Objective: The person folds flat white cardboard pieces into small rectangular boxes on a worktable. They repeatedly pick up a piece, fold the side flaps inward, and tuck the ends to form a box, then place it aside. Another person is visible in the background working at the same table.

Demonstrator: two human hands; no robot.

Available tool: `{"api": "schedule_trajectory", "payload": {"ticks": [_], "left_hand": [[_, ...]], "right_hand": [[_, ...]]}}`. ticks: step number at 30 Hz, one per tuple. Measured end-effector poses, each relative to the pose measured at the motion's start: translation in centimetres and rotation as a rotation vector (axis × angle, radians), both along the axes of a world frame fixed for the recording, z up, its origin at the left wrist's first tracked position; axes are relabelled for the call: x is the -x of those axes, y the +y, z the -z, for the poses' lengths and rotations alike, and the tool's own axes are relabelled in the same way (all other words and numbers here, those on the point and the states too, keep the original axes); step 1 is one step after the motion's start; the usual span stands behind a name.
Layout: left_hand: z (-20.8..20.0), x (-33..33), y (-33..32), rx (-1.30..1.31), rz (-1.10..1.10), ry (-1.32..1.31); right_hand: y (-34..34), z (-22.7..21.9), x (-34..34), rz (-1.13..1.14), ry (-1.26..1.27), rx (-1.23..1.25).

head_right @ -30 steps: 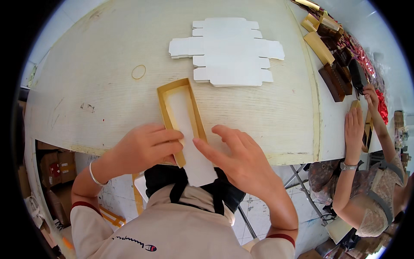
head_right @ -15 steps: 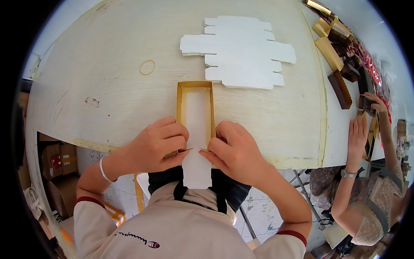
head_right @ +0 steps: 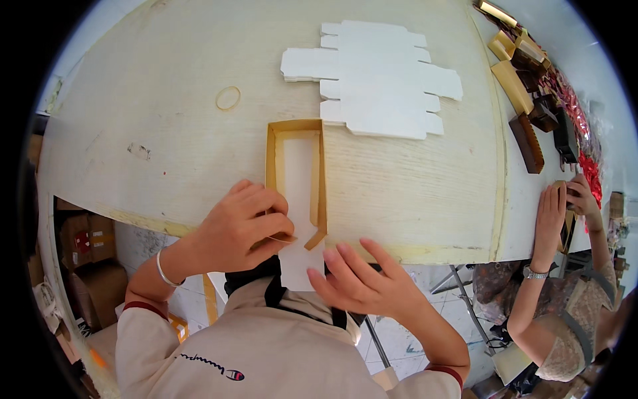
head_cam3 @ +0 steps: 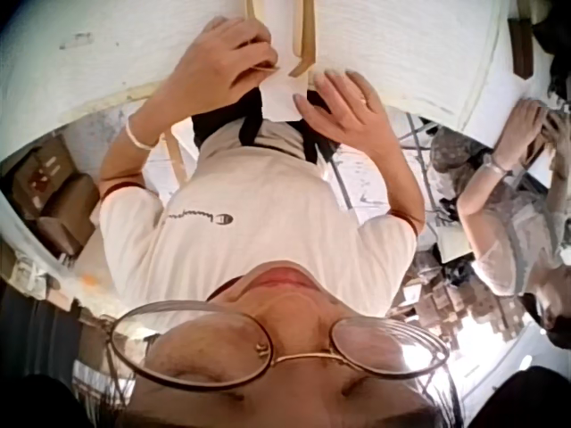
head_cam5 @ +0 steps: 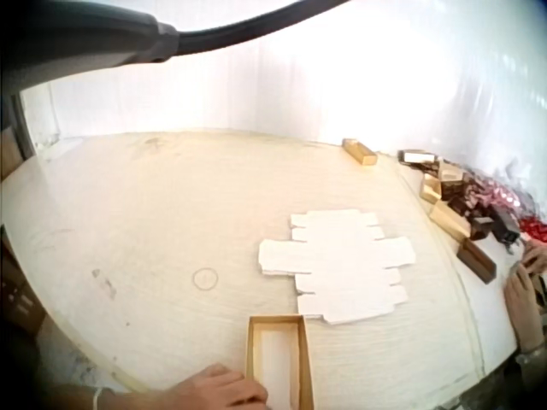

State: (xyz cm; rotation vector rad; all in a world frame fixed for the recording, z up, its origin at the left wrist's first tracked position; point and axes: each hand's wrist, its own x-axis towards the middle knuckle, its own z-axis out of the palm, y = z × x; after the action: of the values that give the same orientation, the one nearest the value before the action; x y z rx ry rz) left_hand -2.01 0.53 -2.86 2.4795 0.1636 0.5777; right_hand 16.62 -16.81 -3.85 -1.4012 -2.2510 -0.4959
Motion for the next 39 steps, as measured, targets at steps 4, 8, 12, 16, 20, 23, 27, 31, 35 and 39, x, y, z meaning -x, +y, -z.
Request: {"api": "schedule_trajectory", "payload": {"ticks": [4, 8, 12, 16, 20, 23, 27, 31, 35, 39], "left_hand": [[-0.3, 0.0, -0.2, 0.032, -0.01, 0.057], [-0.7, 0.0, -0.2, 0.142, -0.008, 0.024], [-1.7, 0.7, 0.5, 0.31, 0.059, 0.032], [-1.0, 0.8, 0.2, 0.248, 0.025, -0.022], [-0.3, 0.9, 0.5, 0.203, 0.034, -0.028], [-0.5, 0.7, 0.2, 0.287, -0.004, -0.009], [-1.5, 0.1, -0.2, 0.341, -0.086, -0.002], [-1.1, -0.3, -0.9, 0.404, -0.216, -0.04], [0.0, -0.7, -2.1, 0.363, -0.33, -0.183], [0.2, 0.3, -2.0, -0.02, -0.253, -0.125]], "right_hand": [[1.8, -0.3, 0.0, -0.011, 0.025, 0.046], [3.4, -0.9, -0.1, -0.122, 0.3, 0.172], [4.7, -1.9, 0.0, -0.143, 0.5, 0.27], [5.1, -2.1, 0.9, -0.115, 0.593, 0.298], [5.1, -2.1, 0.9, -0.007, 0.725, 0.31], [5.0, -0.8, 1.4, 0.111, 0.786, 0.224], [5.4, -1.7, 0.9, 0.116, 0.756, 0.368], [5.1, -1.7, 1.4, 0.135, 0.798, 0.414], [4.9, -0.7, 2.7, 0.224, 1.091, 0.393], [4.0, -0.8, 1.7, 0.189, 0.801, 0.375]]}}
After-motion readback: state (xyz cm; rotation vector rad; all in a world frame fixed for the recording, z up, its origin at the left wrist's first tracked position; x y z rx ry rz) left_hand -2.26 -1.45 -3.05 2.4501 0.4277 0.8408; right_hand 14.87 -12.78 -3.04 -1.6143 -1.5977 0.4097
